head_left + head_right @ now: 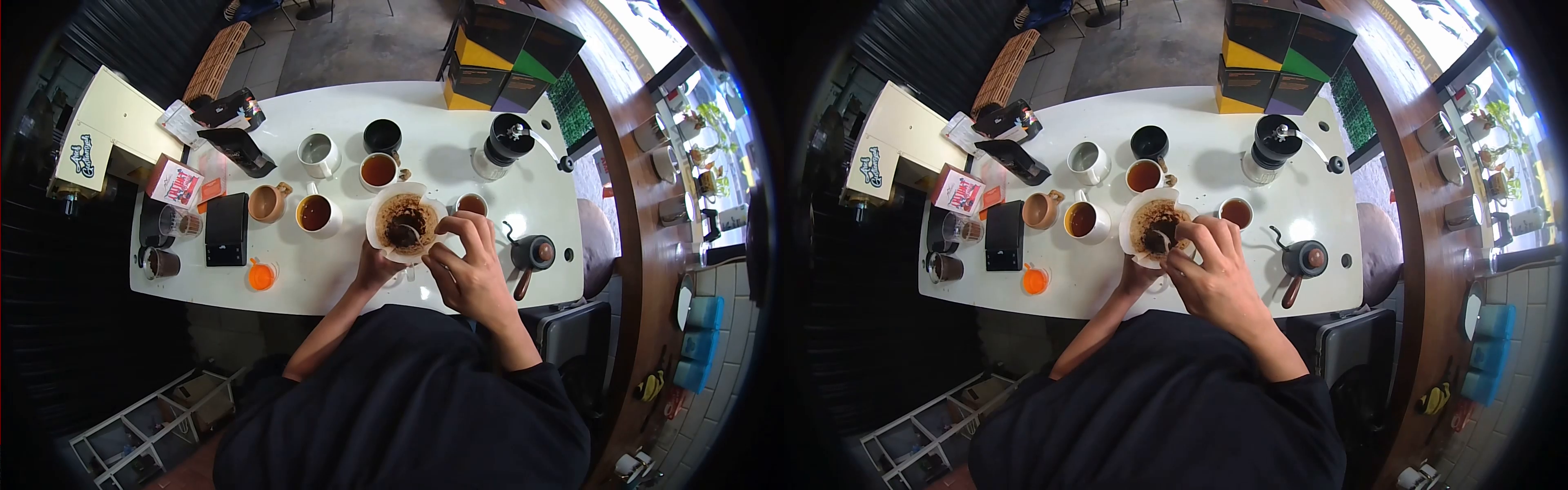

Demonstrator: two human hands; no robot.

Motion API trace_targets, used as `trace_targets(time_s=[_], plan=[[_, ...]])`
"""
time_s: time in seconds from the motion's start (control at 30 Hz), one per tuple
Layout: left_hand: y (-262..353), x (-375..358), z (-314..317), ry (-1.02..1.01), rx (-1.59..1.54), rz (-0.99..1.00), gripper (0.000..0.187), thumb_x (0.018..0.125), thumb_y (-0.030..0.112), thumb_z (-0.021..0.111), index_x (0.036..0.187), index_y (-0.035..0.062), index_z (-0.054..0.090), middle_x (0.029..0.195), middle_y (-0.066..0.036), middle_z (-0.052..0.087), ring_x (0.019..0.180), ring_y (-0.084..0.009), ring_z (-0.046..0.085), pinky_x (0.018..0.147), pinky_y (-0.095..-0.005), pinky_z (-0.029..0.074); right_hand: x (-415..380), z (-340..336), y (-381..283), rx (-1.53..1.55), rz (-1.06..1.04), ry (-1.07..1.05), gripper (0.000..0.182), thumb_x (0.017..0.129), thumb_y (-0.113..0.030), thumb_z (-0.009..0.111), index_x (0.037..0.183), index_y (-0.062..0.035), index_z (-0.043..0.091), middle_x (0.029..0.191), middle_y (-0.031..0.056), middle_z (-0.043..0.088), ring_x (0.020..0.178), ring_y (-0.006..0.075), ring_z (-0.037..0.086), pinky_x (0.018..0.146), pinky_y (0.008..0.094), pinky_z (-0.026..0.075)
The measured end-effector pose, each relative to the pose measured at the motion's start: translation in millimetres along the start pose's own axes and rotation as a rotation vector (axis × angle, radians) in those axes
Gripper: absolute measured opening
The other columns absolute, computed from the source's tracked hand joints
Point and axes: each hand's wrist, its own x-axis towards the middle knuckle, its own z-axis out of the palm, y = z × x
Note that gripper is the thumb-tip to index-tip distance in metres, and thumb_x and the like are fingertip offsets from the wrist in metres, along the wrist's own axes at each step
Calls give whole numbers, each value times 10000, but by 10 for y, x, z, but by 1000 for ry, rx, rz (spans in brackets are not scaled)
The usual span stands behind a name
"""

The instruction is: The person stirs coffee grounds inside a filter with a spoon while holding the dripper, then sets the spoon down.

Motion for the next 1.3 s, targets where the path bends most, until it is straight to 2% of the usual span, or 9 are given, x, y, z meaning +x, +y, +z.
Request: trace_targets(time_s=[0.2,0.3,0.37,0.47,0.67,0.87,1.0,1.13,1.3], plan=[[85,24,20,-2,-86,-54,606,793,397,894,1214,17,682,1194,-135,728,1112,-305,704,965,-430,561,-20,247,161,5,60,-41,126,841,-88,769,933,-23,715,1162,143,567,1160,366,533,981,495,431],[78,23,10,40,-138,-57,682,782,439,897,1253,7,658,1215,-138,721,1128,-307,699,980,-432,556,10,149,152,-36,60,25,121,836,-98,760,921,-28,711,1147,130,576,1139,348,538,979,489,422],[-3,-14,-7,0,-16,5,727,768,462,902,1272,4,647,1223,-136,718,1137,-305,696,991,-429,551,21,35,116,-58,69,80,112,836,-114,752,903,-38,705,1148,119,580,1115,336,533,992,503,407],[-13,-18,11,10,-114,-53,729,764,481,901,1264,9,656,1230,-135,716,1141,-307,695,992,-428,550,26,-11,112,-59,67,93,113,839,-116,751,903,-37,699,1150,119,578,1109,334,530,1001,508,405],[68,14,14,30,-91,-26,681,772,448,904,1244,17,669,1218,-132,721,1133,-303,698,978,-428,554,-40,325,163,-45,74,-42,138,839,-103,742,966,-51,725,1158,116,579,1125,313,541,973,455,422],[-6,10,-8,-6,71,15,571,799,372,891,1202,22,689,1189,-125,733,1102,-303,708,961,-423,559,3,38,-35,-68,22,-1,160,803,-96,755,955,-57,723,1165,111,578,1128,308,542,969,453,425],[21,32,-6,-13,62,17,555,810,345,882,1214,21,683,1188,-128,732,1103,-304,708,957,-420,562,5,116,24,-36,24,-14,147,816,-97,746,954,-52,724,1169,114,581,1115,309,544,971,448,420],[72,37,8,4,-75,-15,633,808,421,882,1244,15,666,1200,-125,727,1124,-296,702,972,-422,559,12,243,177,-64,78,-4,136,837,-108,742,957,-45,725,1164,113,586,1108,314,542,975,447,412],[133,67,24,4,-136,-20,710,798,499,874,1263,9,653,1218,-123,722,1136,-288,699,988,-422,555,51,41,112,-94,61,81,121,835,-115,749,931,-46,722,1141,106,573,1085,316,526,983,490,399]])
